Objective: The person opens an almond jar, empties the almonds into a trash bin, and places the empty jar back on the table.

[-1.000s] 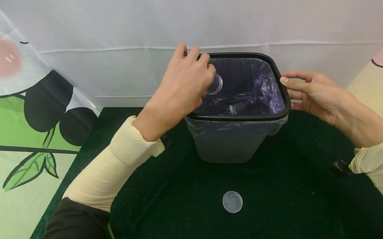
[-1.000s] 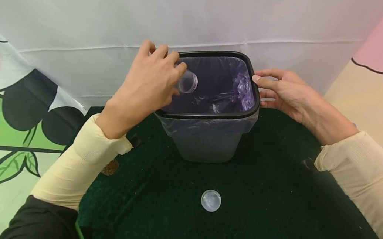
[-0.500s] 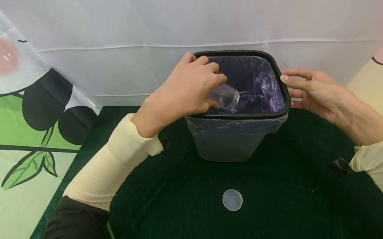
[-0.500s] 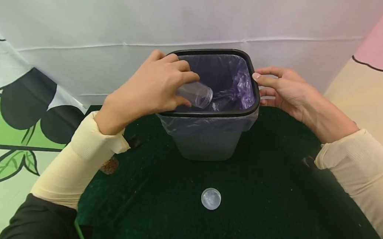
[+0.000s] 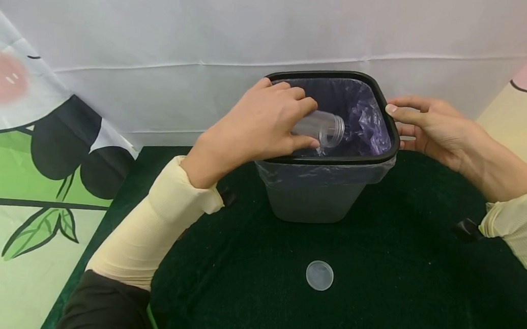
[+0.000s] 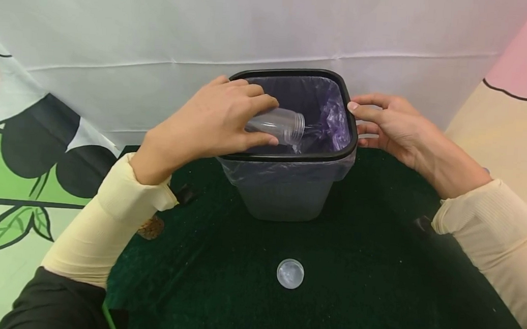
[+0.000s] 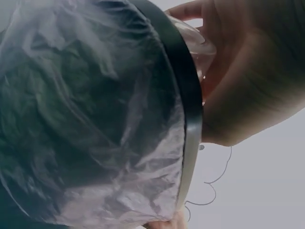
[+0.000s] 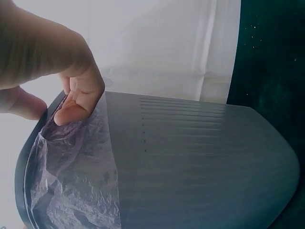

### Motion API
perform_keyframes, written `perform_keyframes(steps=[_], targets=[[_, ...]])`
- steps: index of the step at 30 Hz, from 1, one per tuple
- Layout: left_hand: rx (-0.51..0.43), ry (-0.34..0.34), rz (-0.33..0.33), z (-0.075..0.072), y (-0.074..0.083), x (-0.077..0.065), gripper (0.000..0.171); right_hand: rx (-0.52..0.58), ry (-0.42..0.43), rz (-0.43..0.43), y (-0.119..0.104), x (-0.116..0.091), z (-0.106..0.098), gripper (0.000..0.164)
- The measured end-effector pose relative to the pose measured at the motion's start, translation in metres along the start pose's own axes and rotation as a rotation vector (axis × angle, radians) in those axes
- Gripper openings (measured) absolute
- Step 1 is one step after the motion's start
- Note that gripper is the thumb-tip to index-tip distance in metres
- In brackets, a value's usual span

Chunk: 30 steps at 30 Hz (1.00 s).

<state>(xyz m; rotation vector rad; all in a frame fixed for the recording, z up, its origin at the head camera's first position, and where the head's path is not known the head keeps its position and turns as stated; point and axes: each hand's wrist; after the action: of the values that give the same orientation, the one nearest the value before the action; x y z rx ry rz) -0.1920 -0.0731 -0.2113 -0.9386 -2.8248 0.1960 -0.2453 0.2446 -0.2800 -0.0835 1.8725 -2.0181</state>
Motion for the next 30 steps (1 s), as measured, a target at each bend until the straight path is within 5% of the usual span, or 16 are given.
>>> perform_keyframes(steps=[5,13,21,30], targets=[[0.103,0.015,-0.029,0.0021,-0.0008,-0.0008,0.060,-0.017,0.000,0.004,0.0001,0.0001,-0.0007,0.044],[0.298,0.166,-0.117,0.0061,-0.0041,-0.0037,0.051,-0.024,0.004,0.005,0.0008,0.0001,-0.0016,0.038],[0.421,0.199,-0.201,0.0048,-0.0042,-0.0049,0.048,-0.054,0.009,0.010,0.0013,-0.0001,-0.0020,0.044],[0.081,0.034,-0.018,0.0012,-0.0013,-0.0019,0.060,-0.068,0.009,0.014,0.0011,-0.0001,-0.0028,0.046]])
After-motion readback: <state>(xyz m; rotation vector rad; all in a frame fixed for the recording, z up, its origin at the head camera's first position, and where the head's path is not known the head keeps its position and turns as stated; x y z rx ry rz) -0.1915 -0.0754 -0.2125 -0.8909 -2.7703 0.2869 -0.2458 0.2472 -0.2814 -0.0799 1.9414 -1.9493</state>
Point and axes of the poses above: each hand's wrist, its own x-axis towards the middle knuckle, its own z-axis out of the palm, y = z × x, and after that the axes turned 4 degrees about -z, right-handed
